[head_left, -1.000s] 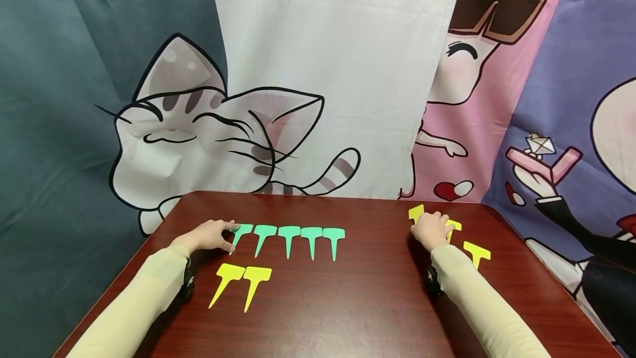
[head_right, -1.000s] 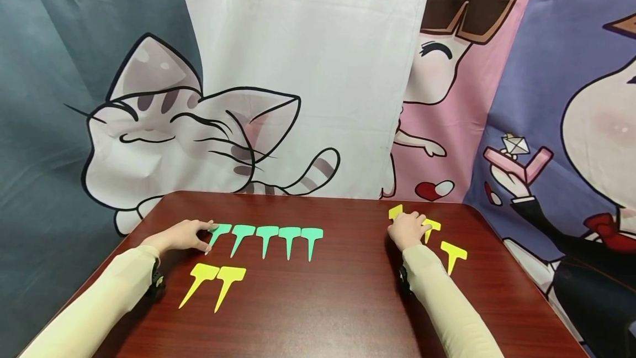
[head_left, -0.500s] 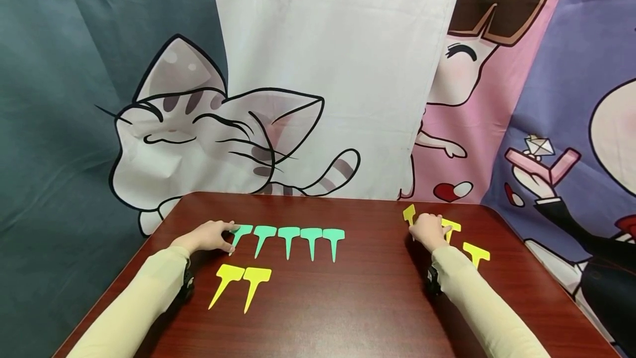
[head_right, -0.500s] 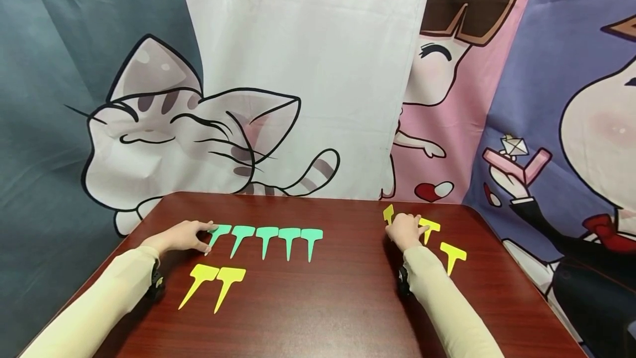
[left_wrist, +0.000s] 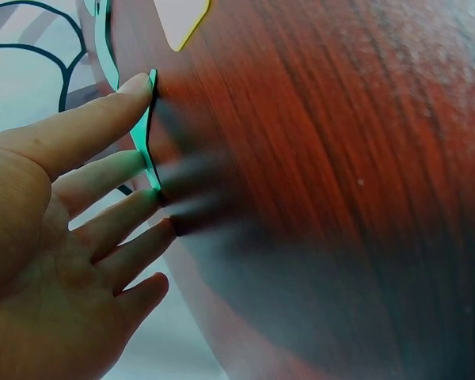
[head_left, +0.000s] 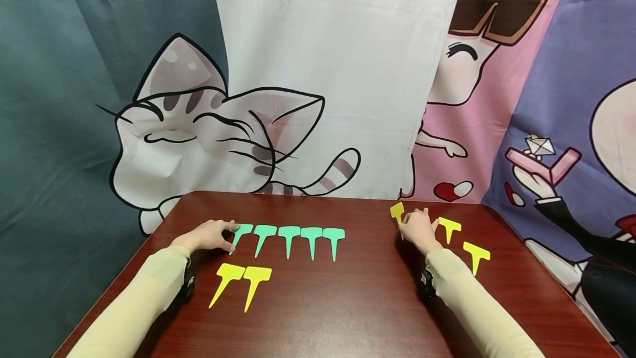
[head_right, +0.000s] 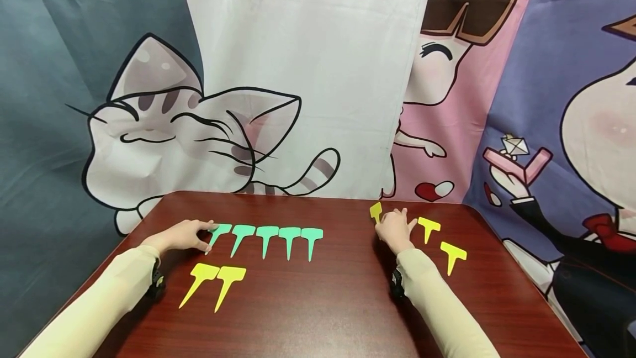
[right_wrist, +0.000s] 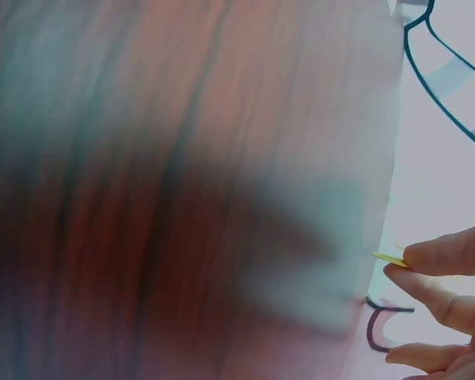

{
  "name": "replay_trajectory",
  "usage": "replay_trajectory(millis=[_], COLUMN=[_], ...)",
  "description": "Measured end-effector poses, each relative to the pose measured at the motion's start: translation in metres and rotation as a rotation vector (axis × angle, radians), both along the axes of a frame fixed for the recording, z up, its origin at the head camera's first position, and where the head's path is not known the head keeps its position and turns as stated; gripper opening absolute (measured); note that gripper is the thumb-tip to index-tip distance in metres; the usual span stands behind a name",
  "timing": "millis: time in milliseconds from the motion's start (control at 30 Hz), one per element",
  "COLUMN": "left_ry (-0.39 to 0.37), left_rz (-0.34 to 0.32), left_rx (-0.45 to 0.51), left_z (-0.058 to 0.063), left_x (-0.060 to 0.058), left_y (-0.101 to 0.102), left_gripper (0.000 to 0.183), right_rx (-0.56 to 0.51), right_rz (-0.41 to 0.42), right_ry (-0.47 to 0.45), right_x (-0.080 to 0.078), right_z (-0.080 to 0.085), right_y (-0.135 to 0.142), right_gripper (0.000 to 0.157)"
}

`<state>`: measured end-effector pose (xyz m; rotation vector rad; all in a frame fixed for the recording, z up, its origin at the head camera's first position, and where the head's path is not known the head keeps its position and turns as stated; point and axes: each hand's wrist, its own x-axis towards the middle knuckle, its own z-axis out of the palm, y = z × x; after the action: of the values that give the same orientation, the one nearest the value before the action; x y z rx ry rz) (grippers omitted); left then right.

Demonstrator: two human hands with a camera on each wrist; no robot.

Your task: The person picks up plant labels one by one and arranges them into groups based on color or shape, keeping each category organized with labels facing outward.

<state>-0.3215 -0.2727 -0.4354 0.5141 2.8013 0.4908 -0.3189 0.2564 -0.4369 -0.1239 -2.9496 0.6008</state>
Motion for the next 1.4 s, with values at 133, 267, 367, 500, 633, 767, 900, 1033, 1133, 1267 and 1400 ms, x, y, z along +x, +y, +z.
replay_trajectory(millis=[133, 267, 367, 500, 633, 767, 900, 1033, 1133, 1267, 1400], left_ry=[0.0, 0.0, -0.001, -0.001, -0.002, -0.001, 0.005, 0.013, 0.016, 0.015, 0.013], left_rz=[-0.001, -0.007, -0.009, -0.008, -0.006, -0.006, -0.009, -0.014, -0.015, -0.018, -0.015], left_rx=[0.008, 0.01, 0.009, 0.006, -0.001, -0.007, -0.001, 0.0, 0.002, 0.006, 0.0], left_z=[0.001, 0.002, 0.002, 0.001, 0.0, 0.0, 0.001, 0.002, 0.002, 0.002, 0.0], left_x=[0.0, 0.001, 0.001, 0.0, -0.001, -0.001, 0.0, 0.001, 0.001, 0.001, 0.0], left_y=[0.0, 0.0, 0.0, 0.0, 0.0, 0.0, 0.001, 0.001, 0.0, 0.0, -0.001], left_gripper=[0.068, 0.067, 0.067, 0.067, 0.068, 0.068, 0.067, 0.067, 0.067, 0.067, 0.068], right_rx=[-0.023, -0.048, -0.075, -0.108, -0.142, -0.179, -0.203, -0.215, -0.221, -0.229, -0.223], right_rz=[0.012, 0.035, 0.053, 0.072, 0.09, 0.104, 0.111, 0.124, 0.138, 0.156, 0.185], right_ry=[0.029, 0.053, 0.074, 0.106, 0.122, 0.129, 0.142, 0.143, 0.137, 0.133, 0.137], right_x=[0.001, 0.003, 0.005, 0.008, 0.011, 0.014, 0.018, 0.021, 0.024, 0.028, 0.034], right_z=[0.0, -0.001, 0.0, 0.001, 0.0, 0.001, 0.002, 0.003, 0.003, 0.003, 0.003], right_y=[-0.007, -0.015, -0.022, -0.032, -0.042, -0.052, -0.062, -0.072, -0.079, -0.088, -0.096], right_gripper=[0.02, 0.018, 0.018, 0.02, 0.021, 0.02, 0.019, 0.019, 0.019, 0.019, 0.019])
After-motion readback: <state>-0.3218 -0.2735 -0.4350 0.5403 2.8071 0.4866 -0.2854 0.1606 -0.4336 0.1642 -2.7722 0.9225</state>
